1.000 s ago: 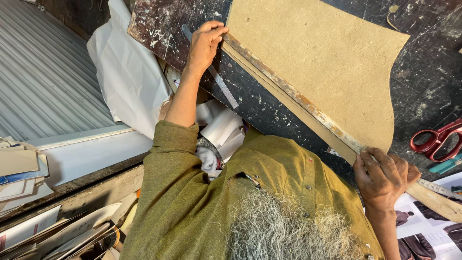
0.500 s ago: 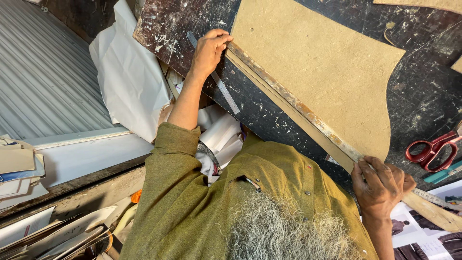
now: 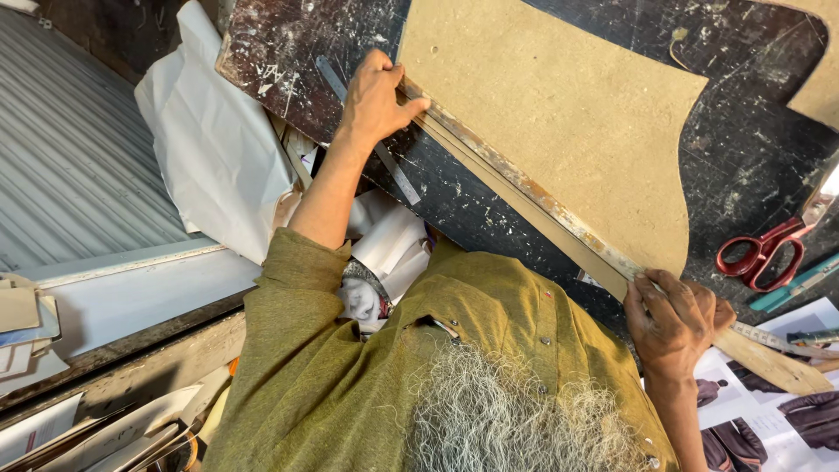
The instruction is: The person traces lines on cardboard pattern pieces with a pen using a steel ruler, then cuts along the marked lines with scissors. They align and stack the cut pattern pieces on the worktable, repositioning them and marking additional lines with the ruler and pencil.
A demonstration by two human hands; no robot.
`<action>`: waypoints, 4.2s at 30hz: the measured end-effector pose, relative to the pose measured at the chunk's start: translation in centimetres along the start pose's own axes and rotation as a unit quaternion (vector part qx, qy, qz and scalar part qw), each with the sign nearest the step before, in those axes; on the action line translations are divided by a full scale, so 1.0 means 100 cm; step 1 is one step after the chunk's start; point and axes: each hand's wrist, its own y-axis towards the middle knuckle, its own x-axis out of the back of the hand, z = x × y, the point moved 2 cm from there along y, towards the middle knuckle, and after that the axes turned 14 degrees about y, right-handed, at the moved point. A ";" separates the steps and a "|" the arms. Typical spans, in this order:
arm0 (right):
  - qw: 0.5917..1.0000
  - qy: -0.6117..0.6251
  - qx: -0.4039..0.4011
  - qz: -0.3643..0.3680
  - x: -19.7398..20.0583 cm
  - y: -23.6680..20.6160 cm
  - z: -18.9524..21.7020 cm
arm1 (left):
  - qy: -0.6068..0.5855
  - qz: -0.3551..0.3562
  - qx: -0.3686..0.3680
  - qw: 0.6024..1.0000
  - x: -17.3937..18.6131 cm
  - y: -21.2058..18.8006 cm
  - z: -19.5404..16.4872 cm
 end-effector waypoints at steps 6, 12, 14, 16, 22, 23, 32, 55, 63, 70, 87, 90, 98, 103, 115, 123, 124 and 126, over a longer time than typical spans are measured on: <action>1.000 -0.014 0.002 0.011 0.002 0.001 0.006 | 0.003 0.072 0.043 0.996 0.016 0.003 -0.011; 0.994 -0.090 -0.051 0.032 -0.010 0.008 0.008 | -0.025 0.036 0.063 0.997 0.007 -0.001 0.006; 0.992 -0.102 -0.055 0.043 -0.012 0.010 0.007 | 0.008 -0.091 0.052 0.994 0.003 -0.012 0.019; 0.992 -0.085 -0.076 0.045 -0.012 0.013 0.007 | 0.030 -0.114 0.085 0.989 0.004 -0.023 0.040; 0.990 -0.059 -0.101 0.075 -0.006 0.025 0.026 | -0.054 0.001 0.032 0.998 0.022 -0.065 0.084; 0.988 -0.059 -0.108 0.090 -0.006 0.028 0.027 | -0.047 0.006 0.011 0.999 0.025 -0.066 0.084; 0.986 0.084 -0.136 -0.045 0.054 0.010 -0.031 | -0.073 0.062 -0.127 0.987 0.017 -0.059 0.072; 0.974 0.111 -0.189 -0.066 0.023 0.016 0.046 | -0.076 0.141 -0.206 0.965 0.028 -0.027 0.094; 0.980 0.108 -0.157 0.050 0.024 0.030 0.042 | 0.066 0.167 -0.129 0.975 0.040 -0.016 0.081; 0.981 0.055 -0.183 0.015 0.018 0.045 0.051 | -0.100 -0.021 -0.269 0.958 0.052 -0.002 0.048; 0.986 -0.011 -0.159 -0.045 0.017 0.015 0.054 | -0.106 -0.046 -0.263 0.958 0.020 0.008 0.046; 0.987 -0.016 -0.155 -0.033 0.020 0.015 0.054 | -0.117 -0.058 -0.268 0.955 0.018 0.009 0.046; 0.992 -0.039 -0.116 0.002 0.006 0.005 0.047 | -0.179 -0.069 -0.237 0.953 0.007 0.027 0.064; 0.985 0.099 -0.139 -0.035 -0.019 -0.015 0.013 | -0.240 -0.005 -0.201 0.950 0.003 0.029 0.071; 0.974 0.120 -0.191 -0.033 -0.037 -0.039 -0.019 | -0.186 -0.032 -0.234 0.954 0.007 0.026 0.076; 0.993 -0.008 -0.114 0.006 -0.014 -0.008 0.013 | -0.146 -0.060 -0.193 0.968 0.007 0.023 0.061; 0.993 -0.001 -0.118 0.003 -0.013 -0.008 0.014 | -0.148 -0.056 -0.188 0.969 0.008 0.023 0.059; 0.992 0.018 -0.129 -0.005 -0.016 -0.011 0.012 | -0.150 -0.048 -0.176 0.972 0.010 0.022 0.057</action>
